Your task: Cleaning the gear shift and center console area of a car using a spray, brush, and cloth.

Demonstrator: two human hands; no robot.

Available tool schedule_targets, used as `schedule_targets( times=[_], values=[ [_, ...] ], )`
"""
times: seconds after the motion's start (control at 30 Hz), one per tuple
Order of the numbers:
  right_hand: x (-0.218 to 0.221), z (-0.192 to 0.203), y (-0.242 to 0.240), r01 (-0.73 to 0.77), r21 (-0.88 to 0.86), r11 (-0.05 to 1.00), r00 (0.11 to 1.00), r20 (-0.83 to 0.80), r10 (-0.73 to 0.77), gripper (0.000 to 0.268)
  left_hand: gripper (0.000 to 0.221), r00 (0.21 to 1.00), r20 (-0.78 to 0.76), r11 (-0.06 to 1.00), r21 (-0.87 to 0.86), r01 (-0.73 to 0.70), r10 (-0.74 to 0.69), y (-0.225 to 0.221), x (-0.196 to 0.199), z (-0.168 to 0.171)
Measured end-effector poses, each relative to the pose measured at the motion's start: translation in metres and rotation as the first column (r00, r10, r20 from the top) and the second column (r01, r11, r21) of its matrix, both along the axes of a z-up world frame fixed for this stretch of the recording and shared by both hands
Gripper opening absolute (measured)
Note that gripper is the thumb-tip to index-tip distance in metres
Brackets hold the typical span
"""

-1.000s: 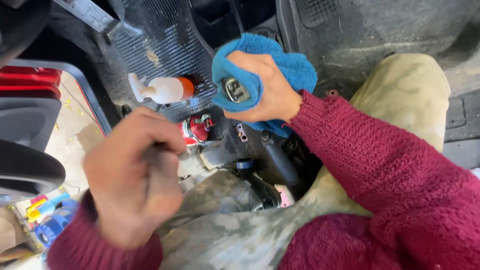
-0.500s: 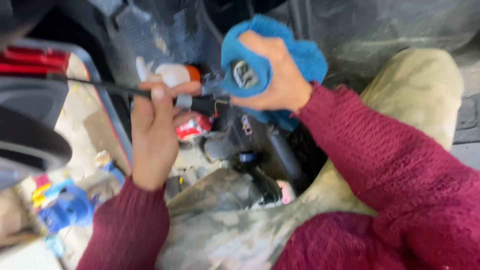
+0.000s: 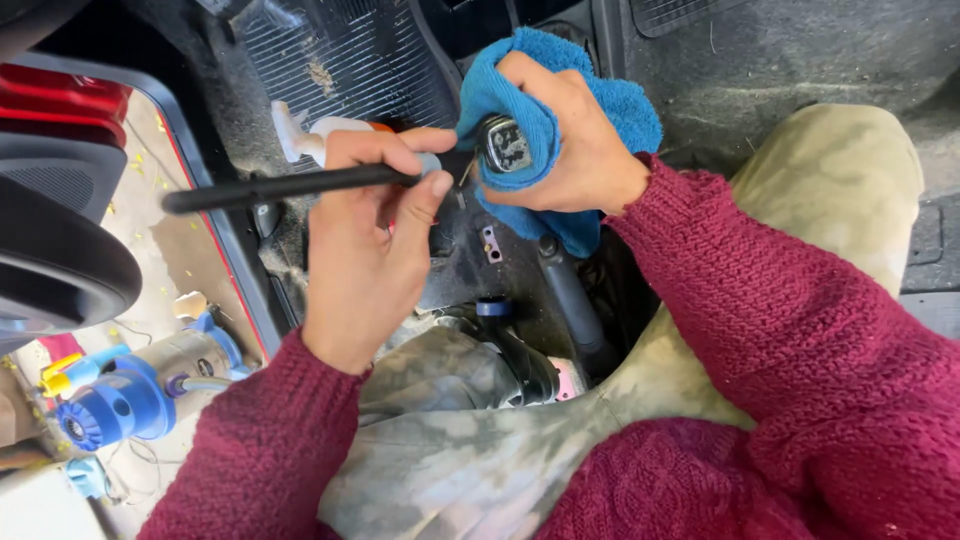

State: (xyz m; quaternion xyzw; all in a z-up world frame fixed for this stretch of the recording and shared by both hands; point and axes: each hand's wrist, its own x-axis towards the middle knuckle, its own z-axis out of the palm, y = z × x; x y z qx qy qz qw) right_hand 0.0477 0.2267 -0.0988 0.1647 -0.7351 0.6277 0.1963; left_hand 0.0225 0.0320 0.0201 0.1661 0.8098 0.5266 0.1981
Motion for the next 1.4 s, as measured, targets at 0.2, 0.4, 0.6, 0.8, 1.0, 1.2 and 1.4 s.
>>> schedule_targets(
  times=[0.2,0.4,0.6,0.8,1.0,1.2,1.4],
  values=[
    [-0.001,-0.005,0.000,-0.042,-0.017,0.999,0.999,-0.022,0.042,0.037,0.030,0.593,-0.500,0.532,-0.835,-0.138,-0.631,-0.061,-0.056,-0.018],
    [0.001,-0.004,0.004,-0.023,0.037,0.999,0.999,-0.034,0.024,0.041,0.005,0.888,-0.412,0.946,-0.316,0.072,-0.205,-0.031,-0.028,-0.003],
    [0.002,-0.013,0.003,-0.060,-0.032,0.998,0.998,-0.028,0.059,0.043,0.028,0.854,-0.447,0.956,-0.234,0.176,-0.267,-0.003,-0.014,-0.005],
    [0.001,-0.009,0.006,-0.010,0.069,0.998,0.998,-0.064,0.015,0.046,0.019,0.999,0.047,0.922,-0.388,-0.006,0.026,-0.017,-0.026,-0.022],
    [0.002,-0.012,0.006,0.011,0.073,0.997,1.000,0.000,-0.011,0.045,0.031,0.922,-0.341,0.956,-0.279,0.089,-0.185,-0.029,-0.032,-0.037],
    [0.002,-0.021,0.010,0.012,0.067,0.998,1.000,-0.005,-0.011,0.051,0.038,0.992,-0.088,0.968,-0.242,0.067,-0.091,-0.005,-0.017,-0.051],
    [0.001,-0.008,0.008,-0.005,0.065,0.998,0.998,-0.067,0.010,0.060,0.029,0.908,-0.329,0.752,-0.658,-0.024,-0.259,-0.059,-0.062,-0.076]
  ],
)
